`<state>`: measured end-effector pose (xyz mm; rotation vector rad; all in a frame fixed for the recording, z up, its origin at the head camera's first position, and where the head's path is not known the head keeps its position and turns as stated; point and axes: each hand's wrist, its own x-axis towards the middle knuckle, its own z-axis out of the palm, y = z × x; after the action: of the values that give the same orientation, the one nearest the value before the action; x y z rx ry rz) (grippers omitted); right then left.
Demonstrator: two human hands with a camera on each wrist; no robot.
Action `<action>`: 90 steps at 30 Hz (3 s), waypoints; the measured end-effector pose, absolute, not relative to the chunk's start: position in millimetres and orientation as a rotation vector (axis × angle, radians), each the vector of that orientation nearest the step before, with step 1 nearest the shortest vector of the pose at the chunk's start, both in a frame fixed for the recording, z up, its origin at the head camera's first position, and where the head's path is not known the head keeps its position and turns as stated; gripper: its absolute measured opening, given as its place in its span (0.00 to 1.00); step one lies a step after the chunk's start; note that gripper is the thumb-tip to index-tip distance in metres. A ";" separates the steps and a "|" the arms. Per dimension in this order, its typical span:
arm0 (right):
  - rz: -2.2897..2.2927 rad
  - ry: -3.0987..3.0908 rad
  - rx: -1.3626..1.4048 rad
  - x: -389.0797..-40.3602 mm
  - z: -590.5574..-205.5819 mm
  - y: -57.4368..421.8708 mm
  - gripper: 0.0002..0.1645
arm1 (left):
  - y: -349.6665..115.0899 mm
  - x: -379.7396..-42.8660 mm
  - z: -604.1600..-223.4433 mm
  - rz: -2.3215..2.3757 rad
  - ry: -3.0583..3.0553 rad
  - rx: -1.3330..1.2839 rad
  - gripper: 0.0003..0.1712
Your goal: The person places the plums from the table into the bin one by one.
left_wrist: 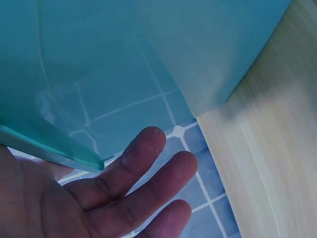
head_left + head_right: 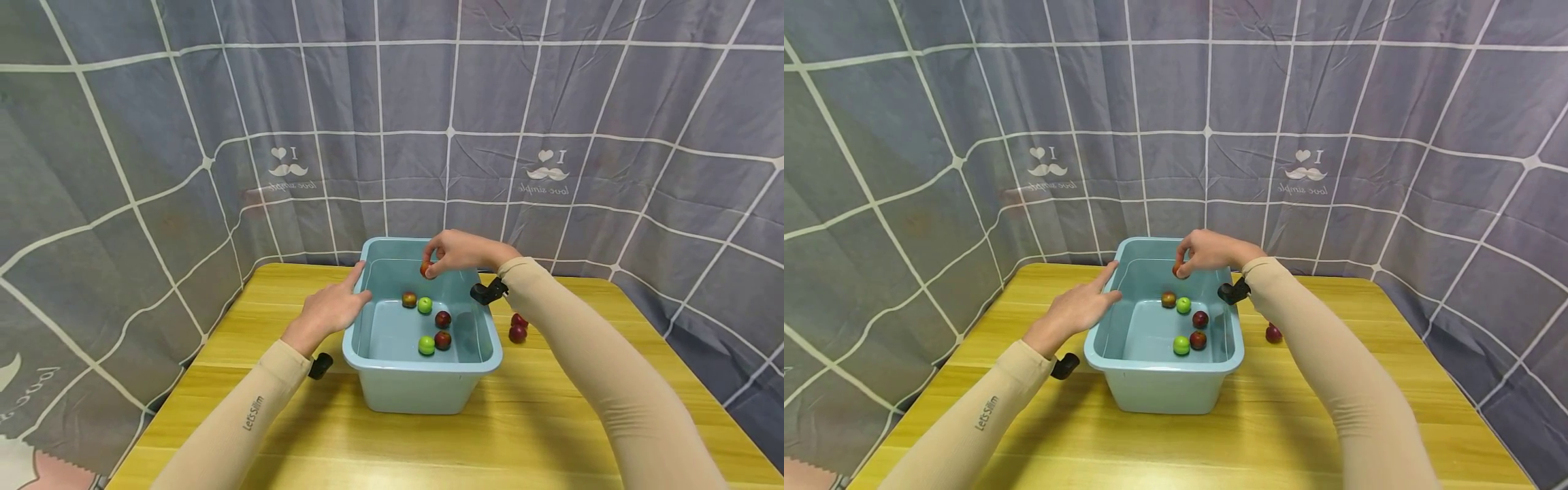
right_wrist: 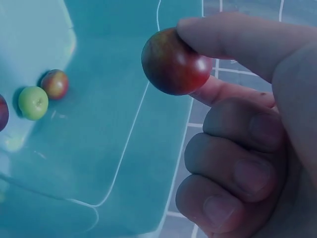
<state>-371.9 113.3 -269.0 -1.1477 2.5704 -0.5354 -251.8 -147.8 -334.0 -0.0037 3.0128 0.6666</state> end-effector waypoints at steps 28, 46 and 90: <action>-0.725 2.655 -1.079 -363.5 -276.5 159.7 0.13 | -148.0 -251.8 -333.1 0.650 3.002 -0.032 0.42; -1.153 2.719 -0.833 -347.9 -314.1 224.6 0.19 | -153.0 -243.7 -339.8 0.654 2.989 -0.038 0.42; -1.737 2.540 -0.373 -361.6 -437.0 317.0 0.33 | -146.0 -250.9 -331.6 0.672 2.994 -0.003 0.42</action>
<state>-361.6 317.0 -437.0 -0.3730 2.5397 -1.7369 -250.9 -146.0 -331.6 -0.0032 2.9938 0.6717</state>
